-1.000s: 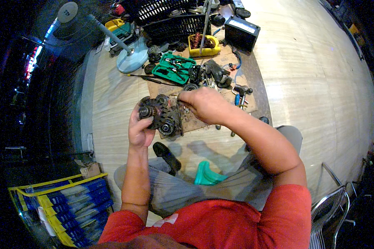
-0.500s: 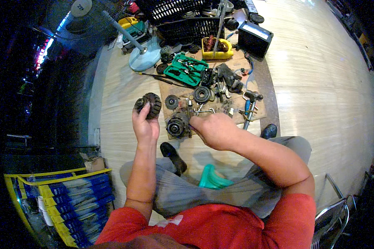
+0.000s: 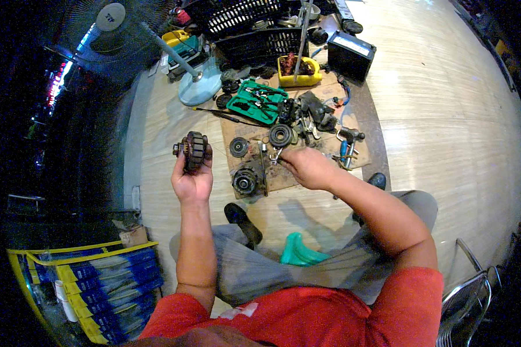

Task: The person handles alternator components, including a rotor and bearings, and fits them together by hand while working over a board on the floor.

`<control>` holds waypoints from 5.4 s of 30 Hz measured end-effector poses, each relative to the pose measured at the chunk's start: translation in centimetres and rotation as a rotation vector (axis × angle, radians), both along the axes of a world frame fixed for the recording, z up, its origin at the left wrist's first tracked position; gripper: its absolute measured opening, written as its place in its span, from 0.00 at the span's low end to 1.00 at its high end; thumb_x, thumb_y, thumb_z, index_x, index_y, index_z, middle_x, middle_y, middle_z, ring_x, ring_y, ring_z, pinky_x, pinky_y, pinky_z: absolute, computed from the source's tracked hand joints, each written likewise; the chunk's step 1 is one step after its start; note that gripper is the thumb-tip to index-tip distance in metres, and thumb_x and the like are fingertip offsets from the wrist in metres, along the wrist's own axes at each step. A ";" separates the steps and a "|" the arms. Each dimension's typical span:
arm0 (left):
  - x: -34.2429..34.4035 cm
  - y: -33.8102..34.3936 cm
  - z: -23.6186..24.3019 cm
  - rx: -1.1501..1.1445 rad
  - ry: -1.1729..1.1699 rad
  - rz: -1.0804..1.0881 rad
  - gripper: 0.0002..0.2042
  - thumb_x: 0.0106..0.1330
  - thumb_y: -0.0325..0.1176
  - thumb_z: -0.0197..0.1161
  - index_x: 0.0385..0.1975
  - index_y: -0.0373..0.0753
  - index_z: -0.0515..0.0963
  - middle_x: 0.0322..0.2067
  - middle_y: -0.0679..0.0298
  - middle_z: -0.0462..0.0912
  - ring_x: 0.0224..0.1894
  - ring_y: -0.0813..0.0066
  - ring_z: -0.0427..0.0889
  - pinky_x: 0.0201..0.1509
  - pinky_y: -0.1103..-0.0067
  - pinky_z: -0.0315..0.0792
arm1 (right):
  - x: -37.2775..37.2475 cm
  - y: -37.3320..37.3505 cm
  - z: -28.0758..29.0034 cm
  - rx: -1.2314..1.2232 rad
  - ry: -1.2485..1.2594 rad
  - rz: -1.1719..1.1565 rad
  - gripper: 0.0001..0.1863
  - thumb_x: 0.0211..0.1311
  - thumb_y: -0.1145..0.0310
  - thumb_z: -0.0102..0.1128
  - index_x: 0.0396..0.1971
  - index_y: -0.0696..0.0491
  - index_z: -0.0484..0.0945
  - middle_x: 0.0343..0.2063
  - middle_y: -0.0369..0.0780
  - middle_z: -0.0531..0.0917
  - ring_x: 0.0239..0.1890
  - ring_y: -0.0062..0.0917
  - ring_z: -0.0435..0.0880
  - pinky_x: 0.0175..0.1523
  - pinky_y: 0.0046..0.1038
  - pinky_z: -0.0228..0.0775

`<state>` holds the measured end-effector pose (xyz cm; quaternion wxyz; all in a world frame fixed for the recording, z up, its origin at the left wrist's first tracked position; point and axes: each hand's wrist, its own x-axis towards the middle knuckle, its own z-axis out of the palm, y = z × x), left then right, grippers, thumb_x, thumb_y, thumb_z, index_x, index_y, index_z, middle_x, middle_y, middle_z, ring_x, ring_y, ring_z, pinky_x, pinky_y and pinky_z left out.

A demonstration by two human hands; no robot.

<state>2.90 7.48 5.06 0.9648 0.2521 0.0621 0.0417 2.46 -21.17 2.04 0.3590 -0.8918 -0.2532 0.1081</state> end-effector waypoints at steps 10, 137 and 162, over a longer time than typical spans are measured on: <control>-1.9 -4.8 -0.7 0.290 0.007 -0.177 0.24 0.57 0.20 0.56 0.56 0.34 0.66 0.49 0.55 0.76 0.52 0.61 0.76 0.59 0.66 0.70 | -0.4 2.3 1.6 0.166 0.214 0.093 0.28 0.62 0.59 0.58 0.56 0.58 0.65 0.44 0.56 0.78 0.47 0.50 0.78 0.51 0.42 0.70; -0.5 3.0 1.6 -0.149 0.061 0.024 0.18 0.68 0.44 0.51 0.50 0.39 0.74 0.51 0.46 0.76 0.45 0.56 0.80 0.41 0.69 0.76 | 5.9 -13.4 7.3 -0.187 -0.080 -0.244 0.11 0.62 0.73 0.56 0.43 0.57 0.80 0.35 0.48 0.84 0.35 0.35 0.84 0.43 0.32 0.73; -3.3 -4.7 0.0 0.183 -0.013 -0.348 0.27 0.54 0.24 0.56 0.58 0.31 0.64 0.50 0.52 0.76 0.53 0.58 0.77 0.60 0.65 0.70 | 0.7 2.2 3.6 0.464 0.209 0.042 0.12 0.68 0.66 0.53 0.42 0.58 0.78 0.29 0.41 0.82 0.32 0.20 0.78 0.42 0.27 0.71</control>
